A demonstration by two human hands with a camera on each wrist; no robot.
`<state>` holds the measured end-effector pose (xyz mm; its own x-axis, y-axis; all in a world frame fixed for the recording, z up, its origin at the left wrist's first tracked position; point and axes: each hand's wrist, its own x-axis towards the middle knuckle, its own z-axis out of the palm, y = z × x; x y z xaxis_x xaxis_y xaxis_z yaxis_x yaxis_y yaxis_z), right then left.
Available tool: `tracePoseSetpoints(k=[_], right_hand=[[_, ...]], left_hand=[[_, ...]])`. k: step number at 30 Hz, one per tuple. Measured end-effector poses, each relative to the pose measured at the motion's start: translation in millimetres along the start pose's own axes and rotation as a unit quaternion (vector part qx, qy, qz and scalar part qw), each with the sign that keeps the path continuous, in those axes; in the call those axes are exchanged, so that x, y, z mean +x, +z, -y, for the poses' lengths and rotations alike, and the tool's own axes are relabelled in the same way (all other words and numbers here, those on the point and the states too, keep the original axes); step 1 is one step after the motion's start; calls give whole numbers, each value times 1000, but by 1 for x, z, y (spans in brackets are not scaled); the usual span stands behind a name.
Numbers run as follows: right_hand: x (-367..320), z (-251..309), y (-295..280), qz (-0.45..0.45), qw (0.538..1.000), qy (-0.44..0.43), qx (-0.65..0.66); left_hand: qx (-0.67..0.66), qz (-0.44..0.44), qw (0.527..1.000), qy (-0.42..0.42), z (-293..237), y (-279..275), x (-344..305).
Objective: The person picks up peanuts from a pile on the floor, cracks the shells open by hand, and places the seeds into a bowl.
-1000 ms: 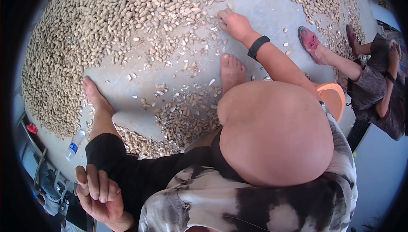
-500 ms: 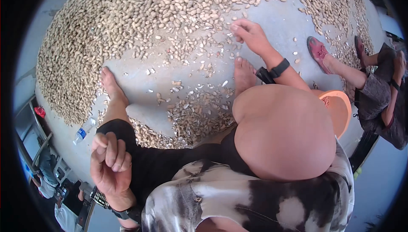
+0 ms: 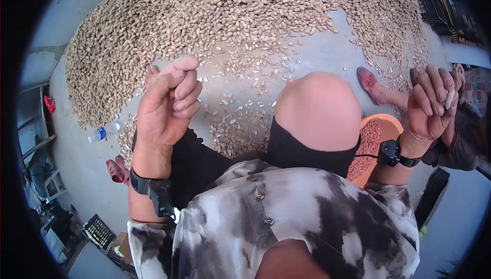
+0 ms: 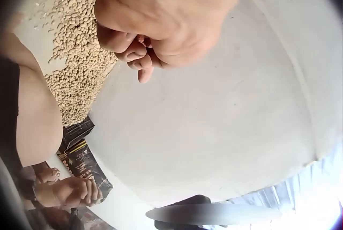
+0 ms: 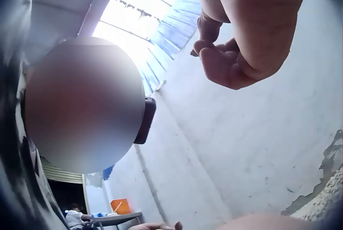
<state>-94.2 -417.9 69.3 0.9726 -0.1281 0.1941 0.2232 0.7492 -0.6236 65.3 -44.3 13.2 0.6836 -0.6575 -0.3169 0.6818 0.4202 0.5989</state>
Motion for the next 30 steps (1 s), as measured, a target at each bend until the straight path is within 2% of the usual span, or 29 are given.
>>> tracePoseSetpoints(k=[3,5,6,7,9,12,16,17,23,30], right_hand=[[1,-36,65,69,996,39,-45],[0,-76,93,80,986,52,-136],[0,-91,99,56,981,99,-155],[1,-115,104,50,986,102,-122],[-1,-145,105,30,979,140,-144],[-12,-187,96,4,972,196,-127],[-19,-213,95,-30,969,228,-91],[-18,-215,93,-20,969,223,-101],[-15,-225,88,-5,969,180,-170],[-15,-226,72,23,961,177,-213]], left_hand=[[36,60,997,-14,17,27,-6],[50,105,991,-59,36,45,-17],[50,131,987,-82,43,47,-23],[50,154,984,-76,48,46,-28],[48,188,979,-58,53,36,-41],[55,163,985,-24,54,15,-56],[186,78,979,6,53,3,-63],[191,66,979,-8,49,2,-64],[258,19,964,53,47,-2,-69],[273,40,961,32,52,-1,-66]])
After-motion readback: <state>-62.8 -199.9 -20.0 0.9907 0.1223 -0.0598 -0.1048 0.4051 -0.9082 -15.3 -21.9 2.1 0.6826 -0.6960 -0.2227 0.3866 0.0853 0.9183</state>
